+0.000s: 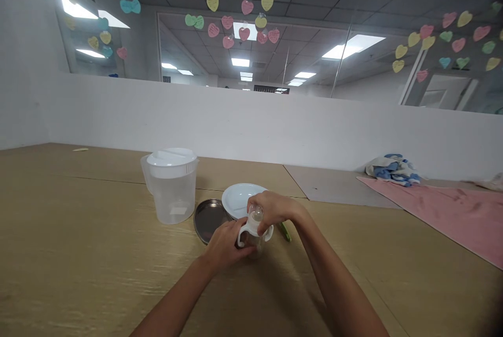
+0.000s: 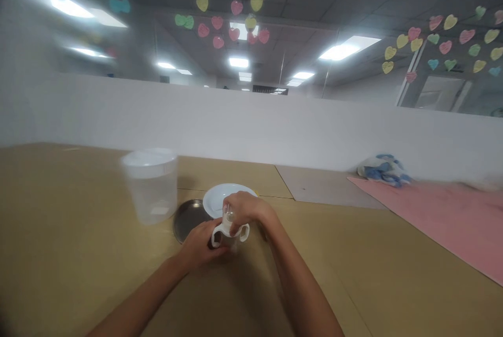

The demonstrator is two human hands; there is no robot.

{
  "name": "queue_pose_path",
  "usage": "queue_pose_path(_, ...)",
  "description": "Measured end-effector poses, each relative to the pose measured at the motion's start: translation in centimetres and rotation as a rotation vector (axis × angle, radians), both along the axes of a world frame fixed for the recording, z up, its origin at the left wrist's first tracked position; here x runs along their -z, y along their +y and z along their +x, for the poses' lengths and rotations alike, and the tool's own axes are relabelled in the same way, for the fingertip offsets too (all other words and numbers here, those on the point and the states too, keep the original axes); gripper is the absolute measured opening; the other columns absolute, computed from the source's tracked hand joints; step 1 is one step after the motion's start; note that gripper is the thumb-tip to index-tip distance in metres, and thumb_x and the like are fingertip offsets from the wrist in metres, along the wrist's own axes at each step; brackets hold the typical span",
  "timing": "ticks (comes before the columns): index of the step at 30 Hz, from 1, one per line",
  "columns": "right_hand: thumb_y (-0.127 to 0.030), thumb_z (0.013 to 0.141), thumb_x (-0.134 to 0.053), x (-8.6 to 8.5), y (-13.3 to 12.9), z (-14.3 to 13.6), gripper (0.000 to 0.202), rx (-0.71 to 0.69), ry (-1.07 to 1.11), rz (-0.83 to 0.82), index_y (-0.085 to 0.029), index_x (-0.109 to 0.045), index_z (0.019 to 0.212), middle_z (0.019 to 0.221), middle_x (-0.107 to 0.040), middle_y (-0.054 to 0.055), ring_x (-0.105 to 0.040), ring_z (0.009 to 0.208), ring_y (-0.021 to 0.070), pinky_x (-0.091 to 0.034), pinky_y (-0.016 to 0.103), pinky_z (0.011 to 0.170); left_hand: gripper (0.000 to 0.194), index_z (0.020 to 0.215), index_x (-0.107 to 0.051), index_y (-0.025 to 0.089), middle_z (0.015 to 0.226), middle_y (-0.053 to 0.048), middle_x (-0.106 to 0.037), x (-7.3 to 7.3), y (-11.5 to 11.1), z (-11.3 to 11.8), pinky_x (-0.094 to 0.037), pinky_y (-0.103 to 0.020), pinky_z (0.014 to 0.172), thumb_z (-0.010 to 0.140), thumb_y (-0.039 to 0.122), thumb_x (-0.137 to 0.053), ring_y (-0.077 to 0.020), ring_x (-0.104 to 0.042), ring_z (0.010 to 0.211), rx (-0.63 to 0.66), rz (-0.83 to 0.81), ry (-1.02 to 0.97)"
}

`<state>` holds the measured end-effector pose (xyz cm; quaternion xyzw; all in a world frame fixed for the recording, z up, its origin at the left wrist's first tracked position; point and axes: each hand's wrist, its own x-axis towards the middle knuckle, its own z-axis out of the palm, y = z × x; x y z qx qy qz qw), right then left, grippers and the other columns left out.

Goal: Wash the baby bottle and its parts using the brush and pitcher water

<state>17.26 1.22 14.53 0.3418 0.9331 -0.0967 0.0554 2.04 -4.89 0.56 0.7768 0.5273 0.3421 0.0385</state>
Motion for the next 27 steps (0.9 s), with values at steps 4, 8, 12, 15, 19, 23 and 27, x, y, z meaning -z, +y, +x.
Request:
queue_pose_path(4, -0.032, 0.046, -0.076, -0.12, -0.16, -0.13, 0.054, 0.015, -0.019, 0.004, -0.023, -0.06, 0.097, 0.091, -0.061, 0.002, -0.055, 0.082, 0.0187, -0.036, 0.021, 0.056, 0.058, 0.12, -0.046, 0.021, 0.102, -0.005, -0.065, -0.01, -0.04, 0.04, -0.045, -0.034, 0.077, 0.069, 0.044, -0.062, -0.0229, -0.06, 0.088, -0.016, -0.007, 0.006)
queue_pose_path(8, -0.034, 0.046, -0.076, -0.19, -0.3, -0.2, 0.056, 0.039, -0.037, -0.01, -0.024, -0.06, 0.099, 0.094, -0.061, 0.002, -0.056, 0.083, 0.0186, -0.037, 0.021, 0.055, 0.058, 0.119, -0.046, 0.021, 0.104, -0.006, -0.065, 0.13, 0.03, -0.02, -0.044, -0.035, 0.078, 0.069, 0.045, -0.063, -0.0228, -0.059, 0.088, -0.013, 0.029, 0.01)
queue_pose_path(12, -0.033, 0.046, -0.076, -0.15, -0.32, -0.18, 0.057, 0.046, -0.04, 0.005, -0.023, -0.06, 0.1, 0.095, -0.061, 0.003, -0.056, 0.085, 0.0197, -0.037, 0.021, 0.056, 0.056, 0.118, -0.048, 0.021, 0.102, -0.005, -0.065, 0.23, 0.07, 0.0, -0.044, -0.036, 0.08, 0.069, 0.044, -0.063, -0.0231, -0.058, 0.089, -0.014, 0.049, 0.006)
queue_pose_path(15, -0.033, 0.047, -0.076, -0.05, -0.16, -0.11, 0.056, 0.026, -0.034, 0.012, -0.023, -0.06, 0.099, 0.094, -0.061, 0.003, -0.056, 0.085, 0.0199, -0.037, 0.022, 0.056, 0.058, 0.118, -0.049, 0.02, 0.102, -0.005, -0.066, 0.19, 0.07, 0.06, -0.044, -0.036, 0.081, 0.068, 0.044, -0.064, -0.0237, -0.058, 0.09, -0.022, 0.037, -0.002)
queue_pose_path(19, -0.032, 0.049, -0.075, 0.03, 0.11, -0.01, 0.053, -0.018, -0.029, 0.013, -0.023, -0.06, 0.099, 0.092, -0.061, 0.003, -0.056, 0.084, 0.02, -0.037, 0.022, 0.057, 0.058, 0.116, -0.052, 0.021, 0.103, -0.006, -0.066, 0.18, 0.18, 0.06, -0.044, -0.036, 0.081, 0.064, 0.044, -0.067, -0.024, -0.059, 0.091, -0.043, 0.014, -0.034)
queue_pose_path(23, -0.032, 0.05, -0.075, 0.02, 0.37, 0.17, 0.052, -0.062, -0.019, 0.004, -0.023, -0.06, 0.099, 0.092, -0.061, 0.003, -0.056, 0.085, 0.02, -0.037, 0.022, 0.058, 0.06, 0.115, -0.055, 0.022, 0.105, -0.005, -0.066, 0.18, 0.33, -0.05, -0.045, -0.035, 0.08, 0.062, 0.047, -0.07, -0.0237, -0.059, 0.09, -0.038, -0.016, -0.064)
queue_pose_path(27, -0.034, 0.051, -0.075, -0.05, 0.59, 0.38, 0.052, -0.105, -0.006, -0.013, -0.023, -0.059, 0.1, 0.09, -0.061, 0.002, -0.055, 0.083, 0.0186, -0.037, 0.022, 0.06, 0.057, 0.113, -0.058, 0.025, 0.093, -0.001, -0.069, -0.03, 0.33, -0.13, -0.044, -0.032, 0.075, 0.064, 0.051, -0.068, -0.0207, -0.059, 0.081, -0.003, -0.02, -0.066)
